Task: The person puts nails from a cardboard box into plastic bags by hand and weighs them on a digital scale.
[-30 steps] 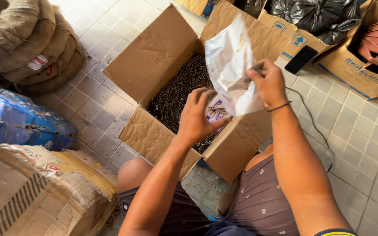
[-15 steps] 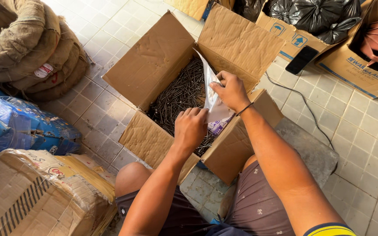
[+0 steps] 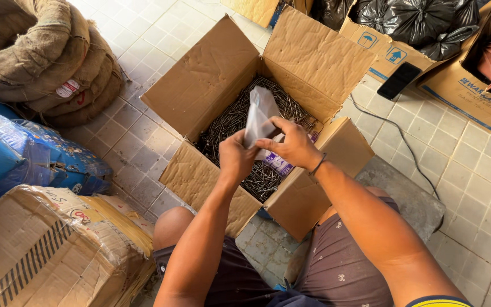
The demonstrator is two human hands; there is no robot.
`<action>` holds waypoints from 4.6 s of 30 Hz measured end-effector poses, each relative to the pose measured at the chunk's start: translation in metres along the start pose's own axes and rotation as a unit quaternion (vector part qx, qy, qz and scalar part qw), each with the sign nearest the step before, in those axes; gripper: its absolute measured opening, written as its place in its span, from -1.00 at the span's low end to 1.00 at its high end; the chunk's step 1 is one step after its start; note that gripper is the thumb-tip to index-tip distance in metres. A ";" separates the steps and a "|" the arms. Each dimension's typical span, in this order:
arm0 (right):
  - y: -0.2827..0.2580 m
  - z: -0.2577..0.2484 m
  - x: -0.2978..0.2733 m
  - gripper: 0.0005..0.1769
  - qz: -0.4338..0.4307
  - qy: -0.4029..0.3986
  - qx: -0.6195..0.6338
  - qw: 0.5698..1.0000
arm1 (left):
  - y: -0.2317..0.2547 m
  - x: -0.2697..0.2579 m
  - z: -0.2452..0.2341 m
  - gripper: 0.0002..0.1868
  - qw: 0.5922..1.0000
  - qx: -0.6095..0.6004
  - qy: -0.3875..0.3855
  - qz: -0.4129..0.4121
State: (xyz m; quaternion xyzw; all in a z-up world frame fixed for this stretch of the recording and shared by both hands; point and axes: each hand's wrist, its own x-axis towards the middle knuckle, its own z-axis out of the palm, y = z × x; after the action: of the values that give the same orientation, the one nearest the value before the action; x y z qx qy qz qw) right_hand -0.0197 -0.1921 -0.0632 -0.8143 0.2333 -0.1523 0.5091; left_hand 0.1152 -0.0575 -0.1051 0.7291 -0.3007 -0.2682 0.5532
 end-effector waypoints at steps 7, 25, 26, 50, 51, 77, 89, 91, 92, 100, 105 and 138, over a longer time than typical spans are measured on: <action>0.021 0.010 0.014 -0.71 0.037 0.054 0.120 0.991 | -0.011 -0.001 -0.001 -0.65 0.994 0.055 -0.045 0.077; 0.037 0.004 0.033 -0.87 0.192 0.104 0.252 0.943 | -0.034 -0.004 0.015 -0.71 0.950 -0.269 -0.122 -0.102; 0.041 0.001 0.032 -0.79 0.155 0.124 0.296 0.934 | -0.026 -0.008 0.013 -0.69 0.985 -0.136 -0.105 -0.002; 0.033 0.034 0.004 -0.72 -0.121 0.055 -0.388 0.912 | -0.053 0.018 0.007 -0.66 0.954 0.234 -0.075 0.174; 0.029 0.039 0.001 -0.79 -0.095 0.040 -0.387 0.916 | -0.054 0.016 0.006 -0.74 0.959 0.218 -0.080 0.159; 0.035 0.008 0.013 -0.50 0.043 -0.111 0.082 0.989 | -0.032 0.030 -0.002 -0.78 0.998 0.055 0.007 -0.007; 0.058 -0.025 0.037 -0.98 0.135 0.076 -0.207 0.966 | -0.037 0.009 0.029 -0.71 0.964 -0.184 -0.167 -0.098; 0.056 -0.020 0.033 -0.97 0.159 0.095 -0.215 0.959 | -0.031 0.000 0.028 -0.64 0.954 -0.194 -0.195 -0.121; 0.056 -0.018 0.035 -0.92 0.120 0.115 -0.216 0.962 | -0.019 0.001 0.026 -0.56 0.963 -0.134 -0.203 -0.114; 0.042 0.019 0.015 -0.66 -0.019 0.032 -0.251 0.967 | -0.032 0.022 0.013 -0.30 0.984 0.176 -0.011 -0.015; 0.053 0.022 0.030 -0.85 0.027 0.059 -0.193 0.979 | -0.047 0.030 0.019 -0.61 0.974 0.222 0.000 0.037; 0.074 0.051 0.019 -0.48 -0.007 -0.106 -0.215 0.971 | -0.052 0.020 0.016 -0.71 0.989 0.029 -0.016 -0.147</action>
State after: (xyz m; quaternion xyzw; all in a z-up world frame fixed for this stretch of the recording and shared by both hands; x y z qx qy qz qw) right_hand 0.0046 -0.1915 -0.1518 -0.9177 0.1996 -0.0147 0.3431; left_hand 0.1247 -0.0715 -0.1608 0.7768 -0.2069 -0.3493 0.4814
